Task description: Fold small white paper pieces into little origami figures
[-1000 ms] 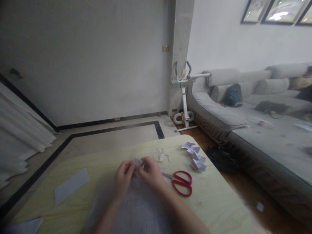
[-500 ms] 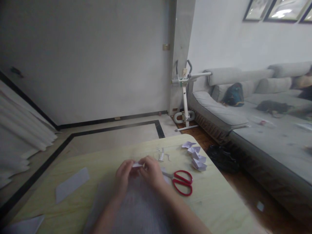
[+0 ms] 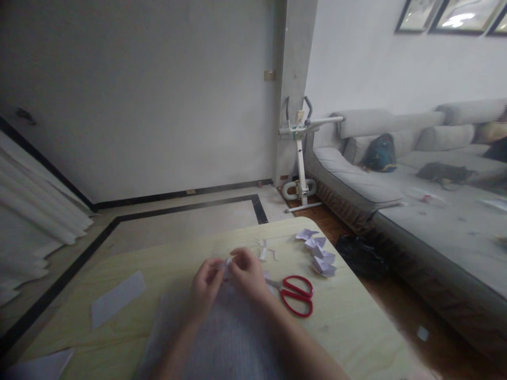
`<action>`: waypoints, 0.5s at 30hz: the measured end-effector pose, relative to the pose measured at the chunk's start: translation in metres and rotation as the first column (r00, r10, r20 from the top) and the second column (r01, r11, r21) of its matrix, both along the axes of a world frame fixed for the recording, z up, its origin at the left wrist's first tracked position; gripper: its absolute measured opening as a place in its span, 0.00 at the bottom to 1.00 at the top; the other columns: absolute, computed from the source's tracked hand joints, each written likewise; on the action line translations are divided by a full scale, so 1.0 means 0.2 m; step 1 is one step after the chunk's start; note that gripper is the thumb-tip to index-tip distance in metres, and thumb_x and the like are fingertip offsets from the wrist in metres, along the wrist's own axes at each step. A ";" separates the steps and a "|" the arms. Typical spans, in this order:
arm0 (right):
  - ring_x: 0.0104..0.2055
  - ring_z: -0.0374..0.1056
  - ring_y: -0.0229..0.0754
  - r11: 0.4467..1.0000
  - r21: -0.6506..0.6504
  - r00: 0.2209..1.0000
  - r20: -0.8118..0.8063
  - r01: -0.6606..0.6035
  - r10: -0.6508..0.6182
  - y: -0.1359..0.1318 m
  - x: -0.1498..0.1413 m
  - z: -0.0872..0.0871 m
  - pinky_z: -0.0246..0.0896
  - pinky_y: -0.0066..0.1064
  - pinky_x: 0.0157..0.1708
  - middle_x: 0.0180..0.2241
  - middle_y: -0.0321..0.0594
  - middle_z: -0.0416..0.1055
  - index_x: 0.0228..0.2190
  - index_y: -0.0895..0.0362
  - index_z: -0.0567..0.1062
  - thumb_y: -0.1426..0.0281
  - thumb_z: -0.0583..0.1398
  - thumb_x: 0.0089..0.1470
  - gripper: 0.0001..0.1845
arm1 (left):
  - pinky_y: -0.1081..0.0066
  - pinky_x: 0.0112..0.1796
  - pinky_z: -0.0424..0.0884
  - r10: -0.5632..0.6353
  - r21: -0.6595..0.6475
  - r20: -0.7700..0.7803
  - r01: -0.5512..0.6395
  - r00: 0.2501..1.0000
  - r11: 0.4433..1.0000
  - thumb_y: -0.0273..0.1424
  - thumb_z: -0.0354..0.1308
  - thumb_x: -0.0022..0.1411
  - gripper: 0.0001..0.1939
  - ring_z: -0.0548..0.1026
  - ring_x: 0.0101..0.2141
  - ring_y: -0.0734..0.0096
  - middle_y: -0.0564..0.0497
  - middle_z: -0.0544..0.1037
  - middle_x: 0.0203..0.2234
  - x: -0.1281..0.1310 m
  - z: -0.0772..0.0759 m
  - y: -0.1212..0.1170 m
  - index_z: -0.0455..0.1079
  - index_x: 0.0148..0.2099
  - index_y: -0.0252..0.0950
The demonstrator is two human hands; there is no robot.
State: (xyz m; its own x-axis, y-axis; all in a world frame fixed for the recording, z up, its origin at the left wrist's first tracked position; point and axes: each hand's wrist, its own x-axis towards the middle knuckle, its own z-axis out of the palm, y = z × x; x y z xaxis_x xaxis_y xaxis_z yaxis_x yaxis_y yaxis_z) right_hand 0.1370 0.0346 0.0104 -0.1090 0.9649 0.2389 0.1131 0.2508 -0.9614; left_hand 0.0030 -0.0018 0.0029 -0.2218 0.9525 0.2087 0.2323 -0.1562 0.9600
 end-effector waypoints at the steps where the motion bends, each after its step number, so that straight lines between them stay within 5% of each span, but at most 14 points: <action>1: 0.27 0.64 0.38 1.000 -0.007 1.000 -0.010 -0.002 0.002 0.00 0.00 0.00 0.61 0.28 0.27 0.24 0.32 0.66 0.36 0.55 0.72 0.75 0.58 0.46 0.12 | 0.71 0.31 0.74 0.006 0.014 -0.047 -0.006 0.999 1.000 0.36 0.59 0.59 0.12 0.78 0.31 0.66 0.48 0.79 0.32 0.00 -0.01 0.00 0.71 0.43 0.36; 15: 0.26 0.60 0.37 0.997 0.063 0.999 0.026 -0.034 0.032 -0.01 0.01 -0.02 0.57 0.27 0.27 0.23 0.30 0.63 0.37 0.56 0.72 0.79 0.55 0.44 0.16 | 0.69 0.37 0.73 0.040 0.226 -0.389 0.053 0.920 0.973 0.30 0.53 0.63 0.07 0.76 0.37 0.65 0.46 0.78 0.36 -0.01 0.00 0.00 0.72 0.38 0.37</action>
